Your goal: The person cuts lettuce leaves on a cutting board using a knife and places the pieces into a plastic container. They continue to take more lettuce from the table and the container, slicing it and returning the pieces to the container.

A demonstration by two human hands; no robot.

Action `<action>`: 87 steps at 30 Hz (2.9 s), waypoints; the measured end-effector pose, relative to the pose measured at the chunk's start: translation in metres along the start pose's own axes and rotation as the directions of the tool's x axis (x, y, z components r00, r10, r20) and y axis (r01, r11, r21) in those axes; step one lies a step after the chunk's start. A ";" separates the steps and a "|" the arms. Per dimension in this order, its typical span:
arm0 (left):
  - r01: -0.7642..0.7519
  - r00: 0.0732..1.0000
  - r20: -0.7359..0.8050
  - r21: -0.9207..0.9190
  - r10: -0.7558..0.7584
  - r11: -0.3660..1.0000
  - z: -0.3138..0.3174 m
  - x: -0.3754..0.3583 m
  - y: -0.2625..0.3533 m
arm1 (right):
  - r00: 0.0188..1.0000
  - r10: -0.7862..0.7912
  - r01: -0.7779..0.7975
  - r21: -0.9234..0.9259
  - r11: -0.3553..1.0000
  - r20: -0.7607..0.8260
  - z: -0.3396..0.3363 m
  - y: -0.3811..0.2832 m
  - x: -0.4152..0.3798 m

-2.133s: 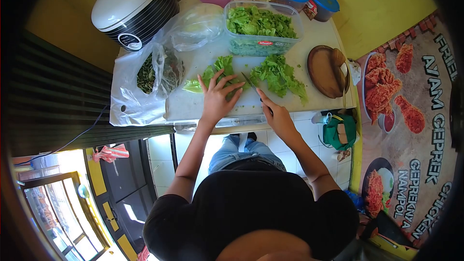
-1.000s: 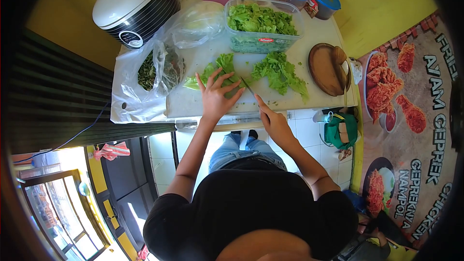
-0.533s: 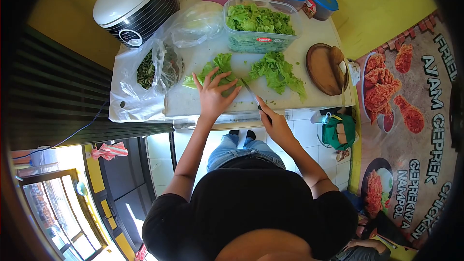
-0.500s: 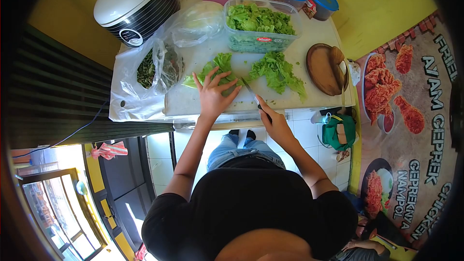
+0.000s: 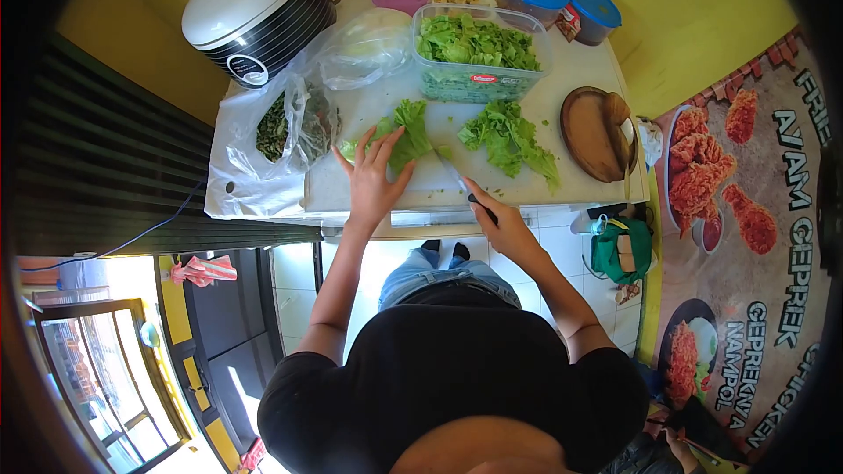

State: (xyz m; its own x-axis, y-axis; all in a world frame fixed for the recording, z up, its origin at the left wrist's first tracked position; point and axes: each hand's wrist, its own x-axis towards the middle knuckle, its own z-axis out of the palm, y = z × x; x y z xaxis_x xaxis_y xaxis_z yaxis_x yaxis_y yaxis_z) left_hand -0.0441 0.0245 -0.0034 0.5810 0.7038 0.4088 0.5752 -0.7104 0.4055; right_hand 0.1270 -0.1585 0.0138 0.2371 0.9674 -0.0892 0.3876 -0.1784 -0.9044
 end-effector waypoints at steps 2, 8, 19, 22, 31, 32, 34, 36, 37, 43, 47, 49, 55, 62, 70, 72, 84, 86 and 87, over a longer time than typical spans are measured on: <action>0.019 1.000 0.020 0.042 -0.020 0.999 -0.007 -0.001 -0.009 | 0.993 0.112 -0.112 0.008 0.994 -0.032 -0.007 0.007 0.001; 0.006 0.996 0.089 0.025 -0.008 1.000 -0.025 0.005 -0.006 | 0.989 0.034 -0.029 0.039 0.999 -0.147 -0.018 0.010 0.017; -0.140 0.990 0.033 0.031 0.139 0.990 -0.007 0.007 -0.001 | 0.997 0.056 -0.043 0.230 0.972 -0.050 -0.010 -0.008 0.048; -0.137 0.990 0.014 0.002 0.137 0.991 -0.004 0.005 0.000 | 0.994 0.103 -0.097 0.157 0.983 -0.029 -0.008 -0.018 0.069; -0.148 0.988 0.035 -0.082 0.151 0.986 -0.006 -0.012 0.013 | 0.985 -0.064 0.050 -0.093 0.994 -0.158 0.017 -0.010 0.112; -0.143 0.988 0.039 -0.084 0.147 0.986 -0.006 -0.013 0.012 | 0.981 -0.108 0.093 -0.094 0.991 -0.162 0.019 -0.006 0.114; -0.096 0.994 0.049 -0.070 0.100 0.993 -0.008 -0.012 0.010 | 0.987 -0.078 0.064 -0.102 0.993 -0.142 0.018 -0.008 0.117; -0.073 0.996 0.045 -0.081 0.077 0.994 -0.010 -0.012 0.010 | 0.991 -0.048 0.034 -0.110 0.993 -0.125 0.014 -0.014 0.115; -0.053 0.998 0.039 -0.092 0.056 0.994 -0.010 -0.012 0.011 | 0.983 -0.043 0.022 -0.116 0.993 -0.179 0.010 -0.020 0.113; -0.090 0.996 -0.020 -0.031 0.089 0.995 -0.003 -0.012 0.023 | 0.959 -0.033 -0.015 -0.164 0.986 -0.281 0.001 -0.022 0.108; -0.069 0.997 -0.024 -0.007 0.069 0.998 0.001 -0.010 0.023 | 0.949 -0.057 0.014 -0.139 0.990 -0.310 0.005 -0.014 0.100; -0.036 0.999 -0.016 0.010 0.036 0.999 0.001 -0.009 0.026 | 0.962 -0.001 -0.027 -0.099 0.995 -0.272 0.000 -0.027 0.087; -0.004 1.000 -0.001 0.006 0.004 1.000 0.001 -0.008 0.031 | 0.990 0.062 -0.061 0.014 0.998 -0.125 0.006 -0.029 0.045; -0.008 1.000 -0.022 0.007 0.008 1.000 0.003 -0.010 0.030 | 0.992 -0.013 0.006 -0.059 0.998 -0.128 0.027 0.004 0.009; -0.173 0.984 0.054 0.029 0.171 0.984 0.011 -0.007 0.021 | 0.988 0.077 -0.088 -0.083 0.993 -0.131 0.016 -0.003 0.013; -0.148 0.987 0.068 0.004 0.147 0.989 0.014 -0.009 0.019 | 0.987 0.098 -0.108 -0.072 0.992 -0.127 0.015 -0.005 0.013; -0.085 0.992 0.085 -0.064 0.090 0.994 0.014 -0.009 0.022 | 0.988 0.028 -0.034 -0.040 0.999 -0.154 0.027 -0.012 0.038; -0.081 0.992 0.087 -0.060 0.086 0.995 0.014 -0.009 0.021 | 0.984 -0.047 0.019 -0.160 0.987 -0.173 0.032 -0.006 0.042; -0.084 0.993 0.082 -0.062 0.089 0.995 0.015 -0.009 0.021 | 0.984 -0.050 0.022 -0.160 0.987 -0.171 0.033 -0.005 0.044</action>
State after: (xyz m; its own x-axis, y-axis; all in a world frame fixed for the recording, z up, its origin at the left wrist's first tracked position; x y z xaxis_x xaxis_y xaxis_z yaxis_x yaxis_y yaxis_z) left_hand -0.0290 0.0035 -0.0107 0.6751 0.6354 0.3747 0.4878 -0.7656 0.4193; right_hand 0.1059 -0.1094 0.0002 0.3667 0.9299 0.0290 0.5307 -0.1835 -0.8275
